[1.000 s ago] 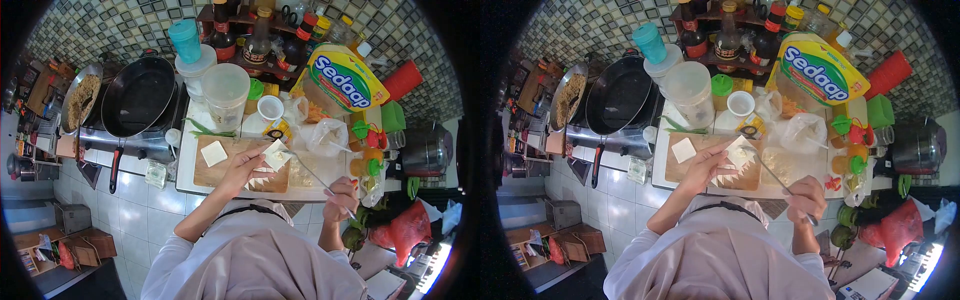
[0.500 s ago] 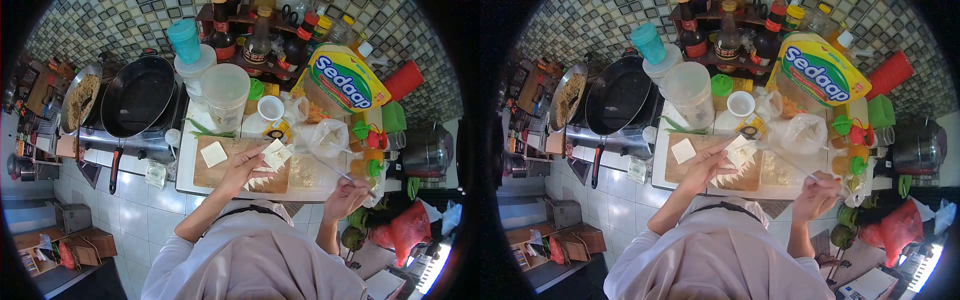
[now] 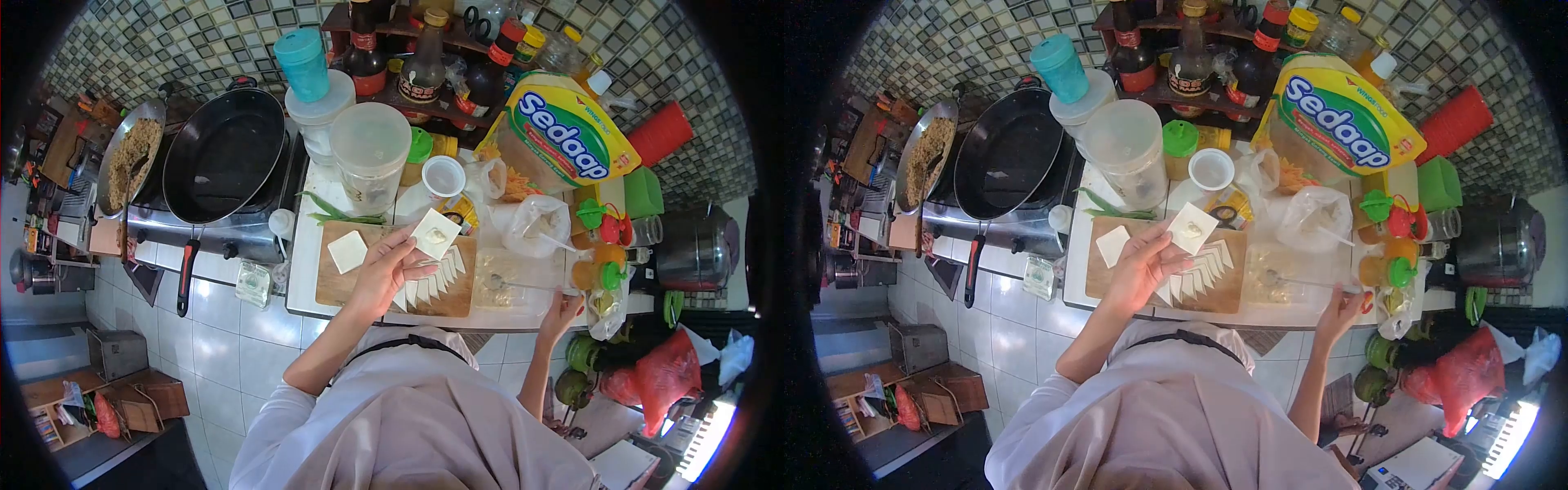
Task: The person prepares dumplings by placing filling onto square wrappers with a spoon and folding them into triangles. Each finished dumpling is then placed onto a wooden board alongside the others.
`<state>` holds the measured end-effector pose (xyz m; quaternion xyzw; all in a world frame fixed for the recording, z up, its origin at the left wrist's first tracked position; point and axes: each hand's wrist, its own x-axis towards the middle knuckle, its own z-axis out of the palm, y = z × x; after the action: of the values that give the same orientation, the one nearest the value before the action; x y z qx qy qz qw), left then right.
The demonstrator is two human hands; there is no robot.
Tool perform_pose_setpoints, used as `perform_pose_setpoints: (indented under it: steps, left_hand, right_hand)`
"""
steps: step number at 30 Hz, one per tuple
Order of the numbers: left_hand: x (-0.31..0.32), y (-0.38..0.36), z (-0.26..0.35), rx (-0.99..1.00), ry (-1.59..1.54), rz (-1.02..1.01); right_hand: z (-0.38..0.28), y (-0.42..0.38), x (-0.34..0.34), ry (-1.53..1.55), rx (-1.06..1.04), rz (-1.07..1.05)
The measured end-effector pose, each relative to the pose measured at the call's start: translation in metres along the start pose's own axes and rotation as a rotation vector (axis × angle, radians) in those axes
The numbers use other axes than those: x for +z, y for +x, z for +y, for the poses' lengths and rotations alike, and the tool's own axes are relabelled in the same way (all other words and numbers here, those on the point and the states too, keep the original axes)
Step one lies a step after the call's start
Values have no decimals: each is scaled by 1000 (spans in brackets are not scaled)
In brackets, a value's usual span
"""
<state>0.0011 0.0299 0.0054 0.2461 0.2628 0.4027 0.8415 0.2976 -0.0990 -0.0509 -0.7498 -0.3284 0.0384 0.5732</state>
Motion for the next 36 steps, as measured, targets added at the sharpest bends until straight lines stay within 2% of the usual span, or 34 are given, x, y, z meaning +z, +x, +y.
perform_pose_setpoints:
  steps: [1, 3, 4, 6, 7, 9, 11, 12, 14, 18, 23, 24, 26, 27, 29, 30, 32, 36]
  left_hand:
    - [0, 0, 0, 0, 0, 2]
    - [2, -1, -1, 1, -20, -8]
    - [2, -1, -2, -1, -17, -10]
    - [3, -2, -4, -35, -21, -18]
    - [4, -3, -5, -38, -18, -20]
    - [10, -6, -5, -50, -26, -25]
    - [13, -8, -7, -59, -18, -9]
    - [14, -9, -8, -68, -17, 10]
    - [13, -12, -9, -76, -32, 2]
    - [11, -18, -10, -94, -50, -18]
    - [9, -19, -19, -82, -87, -25]
    - [10, -19, -20, -84, -94, -26]
    - [12, -17, -25, -72, -165, -30]
    - [14, -17, -28, -57, -235, -33]
    - [22, -19, -26, -36, -210, -49]
    - [25, -20, -26, -11, -187, -63]
    - [24, -21, -29, 7, -100, -73]
    - [19, -20, -36, 45, 107, -15]
  right_hand:
    - [-2, 0, 2, 0, 1, -1]
    - [-17, -1, 11, -145, -189, 294]
    - [-27, -2, 13, -144, -187, 297]
    - [-53, -5, 17, -520, -447, 197]
    - [-68, -8, 22, -520, -443, 200]
    - [-92, -17, 36, -332, -653, -183]
    - [-102, -28, 51, -160, -725, -404]
    - [-107, -30, 59, -154, -728, -404]
    - [-119, -31, 70, -99, -933, -519]
    - [-117, -34, 82, -71, -901, -545]
    - [-119, -32, 84, 11, -1014, -549]
    - [-121, -34, 83, 9, -1013, -548]
    - [-128, -41, 83, 86, -720, -614]
    - [-130, -43, 84, 85, -719, -612]
    - [-131, -45, 87, 181, -489, -631]
    - [-132, -45, 87, 181, -488, -629]
    - [-137, -44, 85, 157, -316, -620]
    - [-139, -44, 89, 162, -290, -576]
